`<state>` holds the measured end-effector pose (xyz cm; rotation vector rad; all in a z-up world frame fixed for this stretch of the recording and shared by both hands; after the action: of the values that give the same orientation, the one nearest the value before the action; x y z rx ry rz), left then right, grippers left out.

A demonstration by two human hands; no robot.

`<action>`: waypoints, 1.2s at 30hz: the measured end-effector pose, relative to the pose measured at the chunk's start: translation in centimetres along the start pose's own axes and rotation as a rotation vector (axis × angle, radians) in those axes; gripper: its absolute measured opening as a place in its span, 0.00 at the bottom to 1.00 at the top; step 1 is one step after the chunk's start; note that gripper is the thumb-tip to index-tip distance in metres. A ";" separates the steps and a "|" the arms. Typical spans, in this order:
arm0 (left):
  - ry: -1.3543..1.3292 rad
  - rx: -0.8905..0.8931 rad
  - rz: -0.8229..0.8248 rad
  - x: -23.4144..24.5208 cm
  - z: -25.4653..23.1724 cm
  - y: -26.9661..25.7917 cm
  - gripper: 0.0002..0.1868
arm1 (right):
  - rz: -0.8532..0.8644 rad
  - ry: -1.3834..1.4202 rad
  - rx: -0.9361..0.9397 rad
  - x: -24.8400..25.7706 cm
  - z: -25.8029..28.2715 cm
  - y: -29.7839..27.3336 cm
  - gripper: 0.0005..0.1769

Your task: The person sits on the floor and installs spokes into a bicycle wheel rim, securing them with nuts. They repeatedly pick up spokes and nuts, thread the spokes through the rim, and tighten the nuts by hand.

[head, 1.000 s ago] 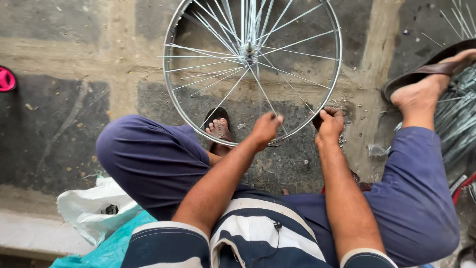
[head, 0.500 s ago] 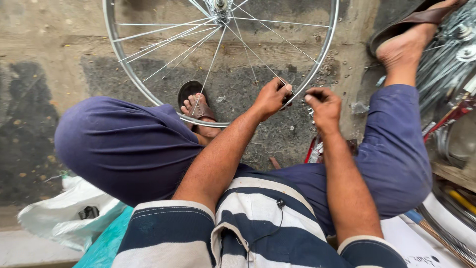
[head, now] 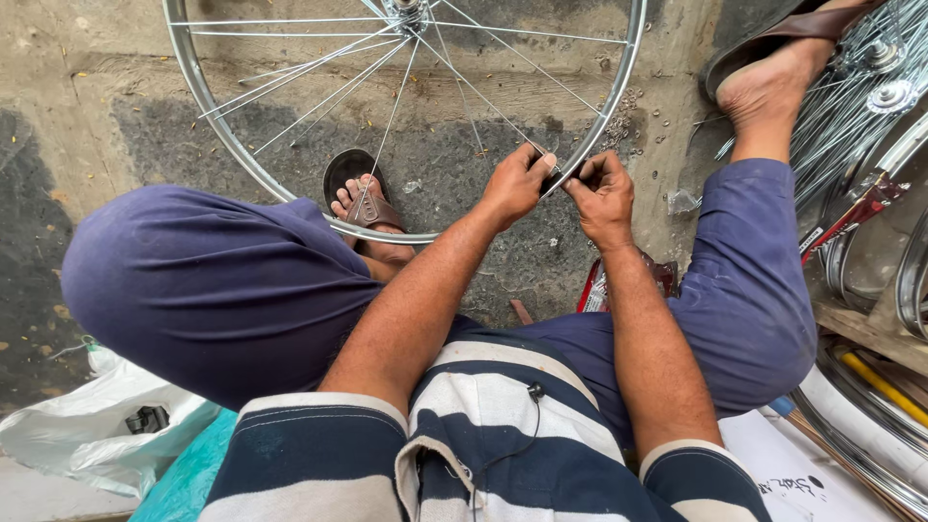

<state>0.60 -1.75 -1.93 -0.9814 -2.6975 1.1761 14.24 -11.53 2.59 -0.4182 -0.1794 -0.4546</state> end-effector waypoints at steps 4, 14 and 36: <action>-0.093 0.014 0.038 0.0 0.4 0.2 0.17 | -0.056 0.048 0.007 -0.2 -0.6 0.2 0.15; -0.272 0.091 0.077 -0.6 -0.3 0.6 0.15 | -0.110 0.178 -0.125 -0.8 -3.0 0.1 0.06; 0.172 0.061 -0.108 -0.7 -3.9 -1.4 0.18 | -0.502 -0.745 -0.392 12.5 -16.8 3.7 0.09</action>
<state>1.49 -0.41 1.94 -0.8737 -2.5312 1.0933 28.25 -20.57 -10.59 -0.9281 -0.9414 -0.8178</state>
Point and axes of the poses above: each hand's wrist, its own y-axis towards the middle knuckle, its own x-axis out of the back of the hand, z = x × y, the point moved 3 cm from there along y, towards the middle knuckle, and after that the axes turned 9 degrees about -y, right-handed, at the moved point
